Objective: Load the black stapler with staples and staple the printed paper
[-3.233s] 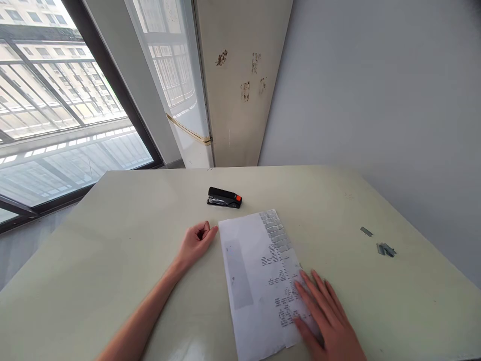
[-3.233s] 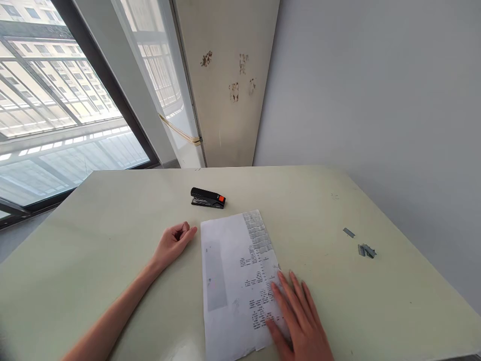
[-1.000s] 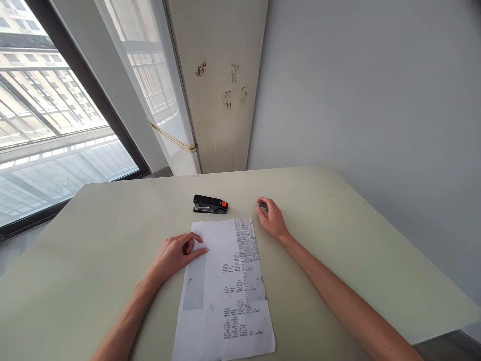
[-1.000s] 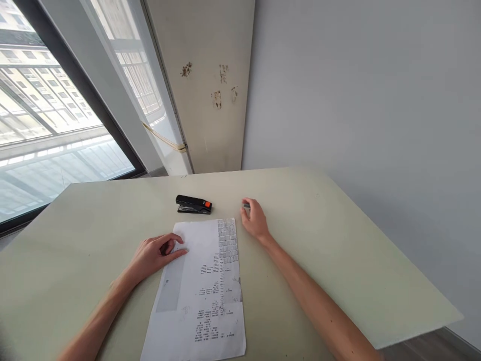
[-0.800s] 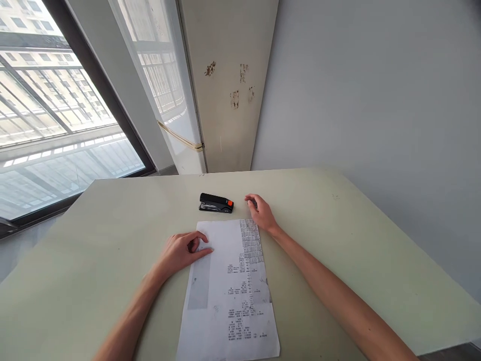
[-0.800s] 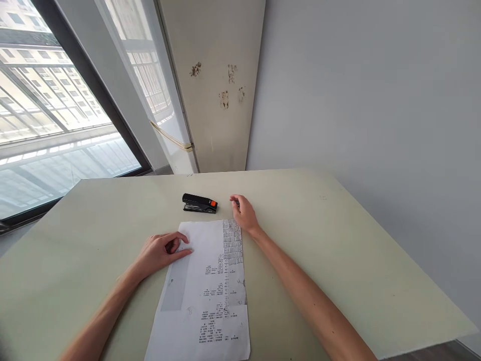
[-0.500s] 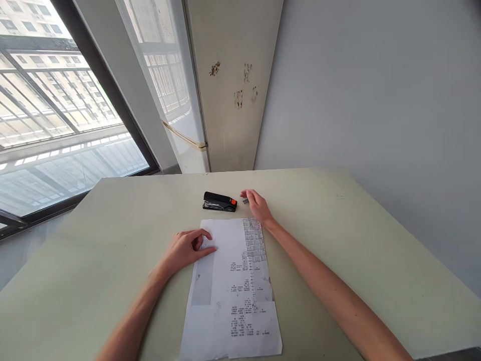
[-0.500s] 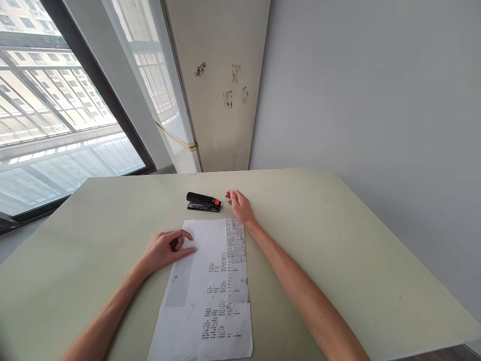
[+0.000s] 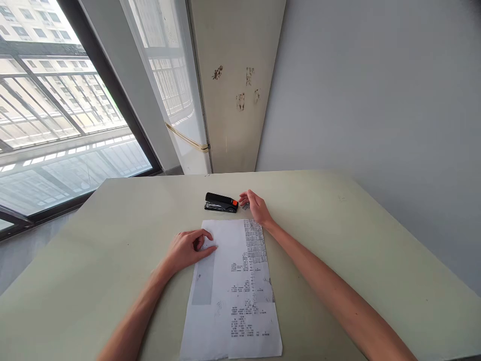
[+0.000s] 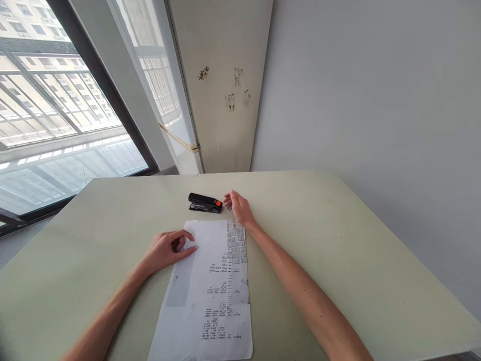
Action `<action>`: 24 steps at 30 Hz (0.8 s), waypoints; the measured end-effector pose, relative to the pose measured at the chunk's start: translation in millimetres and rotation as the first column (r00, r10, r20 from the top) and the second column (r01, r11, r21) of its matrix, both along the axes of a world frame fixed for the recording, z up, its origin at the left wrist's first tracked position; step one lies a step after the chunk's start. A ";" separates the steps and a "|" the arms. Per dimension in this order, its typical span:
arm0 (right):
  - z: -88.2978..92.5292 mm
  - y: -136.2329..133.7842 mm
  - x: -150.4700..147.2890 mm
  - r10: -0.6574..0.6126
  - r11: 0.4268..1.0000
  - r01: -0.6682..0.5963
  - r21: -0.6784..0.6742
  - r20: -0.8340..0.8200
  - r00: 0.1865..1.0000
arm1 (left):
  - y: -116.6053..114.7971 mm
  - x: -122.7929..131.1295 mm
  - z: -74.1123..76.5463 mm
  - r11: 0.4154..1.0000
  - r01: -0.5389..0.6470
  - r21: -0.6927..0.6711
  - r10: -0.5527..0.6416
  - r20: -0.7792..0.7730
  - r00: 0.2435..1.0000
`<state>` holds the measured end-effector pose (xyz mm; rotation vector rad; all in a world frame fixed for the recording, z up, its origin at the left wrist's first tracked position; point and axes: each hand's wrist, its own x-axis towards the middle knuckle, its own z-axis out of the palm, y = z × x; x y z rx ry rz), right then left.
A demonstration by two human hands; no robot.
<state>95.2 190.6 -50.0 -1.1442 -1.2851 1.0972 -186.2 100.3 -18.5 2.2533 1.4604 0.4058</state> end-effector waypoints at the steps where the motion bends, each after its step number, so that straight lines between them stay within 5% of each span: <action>1: 0.3 0.9 0.3 0.008 1.000 -0.008 -0.006 -0.024 1.000 | -0.2 0.0 0.0 1.000 0.000 0.003 0.000 0.000 1.000; 7: -4.8 6.1 8.8 0.027 0.999 -0.033 -0.029 -0.183 0.983 | -2.8 1.4 1.4 1.000 0.000 0.012 -0.001 0.018 1.000; 11: -10.9 -2.5 44.2 -0.061 0.998 0.055 -0.031 -0.235 0.970 | -4.1 2.4 2.6 1.000 -0.001 0.006 0.001 0.019 1.000; 18: -12.3 -56.4 119.8 -0.133 0.991 0.124 -0.060 -0.186 0.974 | -5.5 5.0 1.7 0.999 -0.030 0.012 0.030 0.044 0.999; 24: -9.2 -88.5 130.3 -0.162 0.986 0.154 -0.068 -0.138 0.977 | -2.1 4.8 2.3 0.990 -0.122 -0.069 0.134 0.207 0.969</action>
